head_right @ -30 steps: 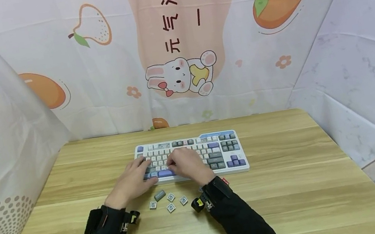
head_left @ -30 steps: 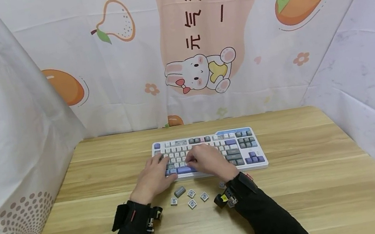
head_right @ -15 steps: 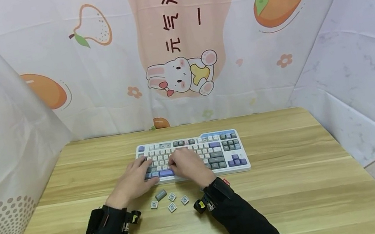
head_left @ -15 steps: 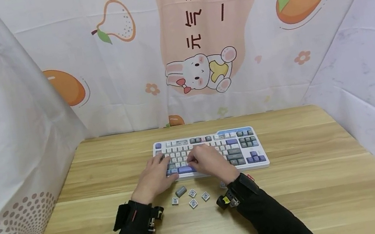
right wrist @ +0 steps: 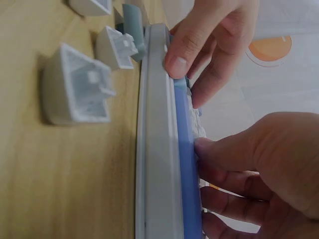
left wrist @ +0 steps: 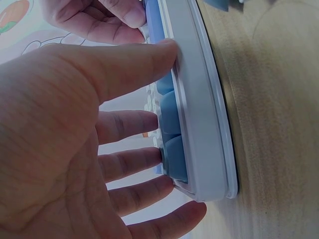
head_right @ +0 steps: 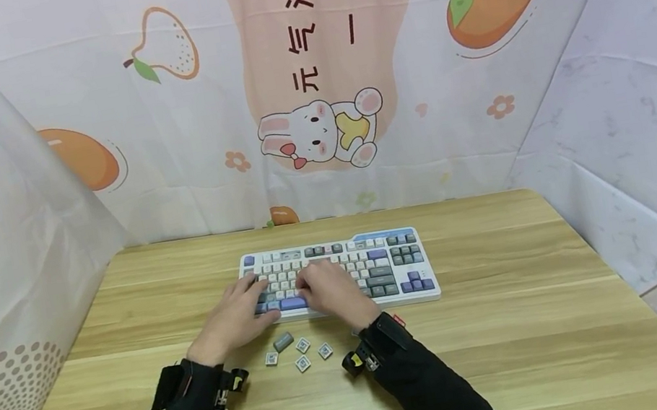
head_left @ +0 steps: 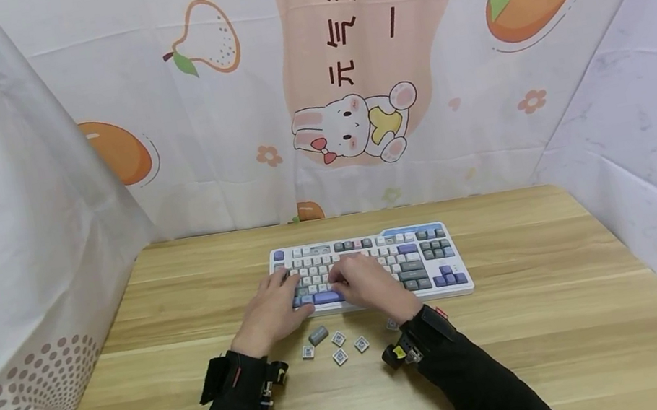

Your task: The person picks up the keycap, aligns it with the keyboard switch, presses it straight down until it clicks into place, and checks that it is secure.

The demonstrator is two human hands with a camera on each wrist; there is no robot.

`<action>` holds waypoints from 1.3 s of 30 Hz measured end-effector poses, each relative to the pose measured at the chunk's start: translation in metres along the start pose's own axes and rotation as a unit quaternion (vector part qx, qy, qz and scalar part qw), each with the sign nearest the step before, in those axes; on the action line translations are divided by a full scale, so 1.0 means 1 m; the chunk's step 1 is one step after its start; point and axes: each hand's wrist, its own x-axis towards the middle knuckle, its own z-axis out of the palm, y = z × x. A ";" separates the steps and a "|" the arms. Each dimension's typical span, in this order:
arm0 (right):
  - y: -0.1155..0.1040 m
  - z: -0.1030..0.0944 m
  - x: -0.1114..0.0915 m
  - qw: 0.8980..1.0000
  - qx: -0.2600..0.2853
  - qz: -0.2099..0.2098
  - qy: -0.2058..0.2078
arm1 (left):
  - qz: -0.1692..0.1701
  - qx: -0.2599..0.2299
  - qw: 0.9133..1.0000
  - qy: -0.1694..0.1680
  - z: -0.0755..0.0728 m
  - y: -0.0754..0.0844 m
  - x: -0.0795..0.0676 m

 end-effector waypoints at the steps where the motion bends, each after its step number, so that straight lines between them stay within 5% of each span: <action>1: 0.000 0.000 0.000 1.000 0.000 -0.004 0.001 | 0.000 0.000 1.000 0.000 0.000 0.000 0.000; 16: 0.004 0.000 -0.004 1.000 0.019 0.012 0.001 | 0.005 0.003 1.000 -0.009 -0.004 0.004 0.000; 29: 0.006 -0.002 -0.003 0.999 -0.019 -0.032 -0.007 | -0.002 0.005 1.000 -0.008 -0.003 0.000 0.000; 39: 0.001 0.001 -0.001 0.998 0.016 0.060 -0.009 | 0.003 0.010 1.000 -0.002 -0.001 -0.001 0.000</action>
